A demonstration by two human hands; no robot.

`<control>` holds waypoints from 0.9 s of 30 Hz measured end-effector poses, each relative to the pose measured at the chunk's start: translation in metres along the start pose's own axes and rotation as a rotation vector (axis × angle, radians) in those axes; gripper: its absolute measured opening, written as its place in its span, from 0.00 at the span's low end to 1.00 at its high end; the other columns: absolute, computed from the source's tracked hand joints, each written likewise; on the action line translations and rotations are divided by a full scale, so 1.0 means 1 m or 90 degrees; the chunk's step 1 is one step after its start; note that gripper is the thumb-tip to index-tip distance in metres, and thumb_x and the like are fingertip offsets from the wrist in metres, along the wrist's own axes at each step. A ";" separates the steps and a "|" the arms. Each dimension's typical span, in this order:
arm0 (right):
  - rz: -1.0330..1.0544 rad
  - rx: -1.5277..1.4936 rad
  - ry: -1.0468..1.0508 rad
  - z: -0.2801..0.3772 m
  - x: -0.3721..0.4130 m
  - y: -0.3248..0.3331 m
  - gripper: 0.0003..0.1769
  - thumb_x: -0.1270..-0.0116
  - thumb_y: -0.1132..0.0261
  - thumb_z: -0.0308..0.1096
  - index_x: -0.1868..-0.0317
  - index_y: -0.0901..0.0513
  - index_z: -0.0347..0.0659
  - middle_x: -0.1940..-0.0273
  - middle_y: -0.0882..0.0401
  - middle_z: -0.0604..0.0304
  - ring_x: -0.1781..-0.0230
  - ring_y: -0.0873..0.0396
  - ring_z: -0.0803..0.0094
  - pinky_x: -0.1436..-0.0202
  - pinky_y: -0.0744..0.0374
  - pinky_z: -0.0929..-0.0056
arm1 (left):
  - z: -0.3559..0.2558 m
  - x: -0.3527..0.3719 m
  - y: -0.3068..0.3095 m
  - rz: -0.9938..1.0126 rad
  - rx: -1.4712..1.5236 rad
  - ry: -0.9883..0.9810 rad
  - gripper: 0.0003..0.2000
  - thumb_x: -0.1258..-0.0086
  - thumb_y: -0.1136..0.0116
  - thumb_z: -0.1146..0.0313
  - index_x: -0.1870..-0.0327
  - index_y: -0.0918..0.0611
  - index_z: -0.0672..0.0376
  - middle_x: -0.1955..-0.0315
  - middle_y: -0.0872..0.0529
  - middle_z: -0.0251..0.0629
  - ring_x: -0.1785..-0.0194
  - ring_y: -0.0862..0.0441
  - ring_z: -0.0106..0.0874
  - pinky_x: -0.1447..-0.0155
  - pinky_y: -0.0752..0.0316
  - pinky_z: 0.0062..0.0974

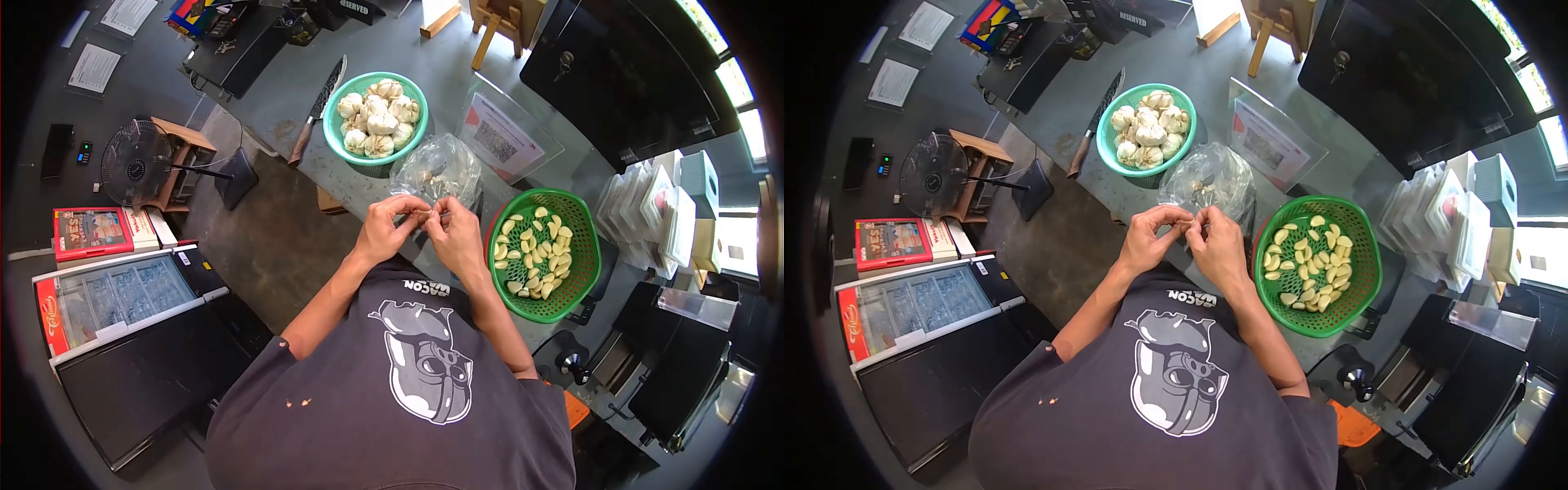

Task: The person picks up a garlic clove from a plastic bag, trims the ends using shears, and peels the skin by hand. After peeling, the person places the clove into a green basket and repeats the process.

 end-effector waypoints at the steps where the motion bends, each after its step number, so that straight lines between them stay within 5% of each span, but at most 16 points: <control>1: 0.000 -0.064 -0.007 -0.002 0.001 -0.003 0.05 0.33 0.35 0.26 0.61 0.21 0.32 0.73 0.18 0.51 0.77 0.18 0.63 0.72 0.23 0.65 | 0.003 0.001 0.002 -0.015 0.030 0.008 0.07 0.32 0.34 0.77 0.55 0.13 0.66 0.62 0.10 0.36 0.56 0.13 0.24 0.50 0.20 0.24; 2: 0.001 -0.128 -0.014 -0.003 0.000 -0.006 0.05 0.34 0.35 0.26 0.60 0.21 0.32 0.71 0.18 0.51 0.77 0.18 0.62 0.71 0.23 0.64 | 0.005 0.001 0.006 -0.040 0.016 0.021 0.07 0.32 0.34 0.77 0.55 0.13 0.66 0.62 0.10 0.36 0.56 0.14 0.24 0.50 0.20 0.23; 7: -0.182 0.197 0.180 0.001 -0.009 0.008 0.13 0.39 0.30 0.25 0.55 0.21 0.36 0.54 0.22 0.48 0.49 0.23 0.48 0.44 0.26 0.55 | 0.016 -0.001 0.032 -0.124 -0.080 0.015 0.07 0.31 0.34 0.76 0.54 0.13 0.64 0.62 0.10 0.35 0.59 0.15 0.22 0.50 0.21 0.22; 11: -0.226 0.337 0.152 -0.002 -0.009 0.007 0.20 0.42 0.29 0.27 0.49 0.22 0.37 0.49 0.24 0.44 0.44 0.26 0.47 0.40 0.27 0.53 | 0.028 -0.006 0.042 -0.120 -0.056 0.065 0.07 0.31 0.34 0.75 0.55 0.13 0.64 0.62 0.09 0.36 0.59 0.15 0.22 0.49 0.21 0.23; 19: -0.061 0.258 0.096 -0.015 0.003 -0.023 0.17 0.41 0.28 0.31 0.51 0.18 0.36 0.51 0.19 0.46 0.47 0.20 0.49 0.43 0.22 0.60 | 0.034 -0.017 0.059 0.086 -0.006 0.036 0.09 0.32 0.32 0.70 0.53 0.13 0.62 0.62 0.11 0.39 0.64 0.17 0.25 0.57 0.22 0.25; 22: -0.090 0.312 0.065 0.005 0.003 -0.020 0.15 0.39 0.29 0.30 0.51 0.17 0.38 0.52 0.18 0.46 0.47 0.20 0.49 0.42 0.22 0.59 | 0.046 -0.014 0.061 0.120 0.081 0.044 0.10 0.30 0.35 0.75 0.50 0.15 0.63 0.60 0.10 0.37 0.57 0.13 0.23 0.51 0.19 0.23; 27: -0.018 0.140 0.053 0.038 -0.013 -0.016 0.12 0.34 0.31 0.26 0.51 0.16 0.36 0.57 0.16 0.50 0.56 0.14 0.59 0.51 0.18 0.65 | 0.041 -0.003 0.054 0.110 0.201 0.146 0.09 0.26 0.39 0.77 0.48 0.20 0.67 0.55 0.11 0.39 0.49 0.12 0.25 0.44 0.18 0.22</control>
Point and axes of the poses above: each hand's wrist, its own x-axis away from the middle knuckle, its own y-axis out of the back of the hand, z = x × y, the point moved 5 cm from there along -x, towards the middle knuckle
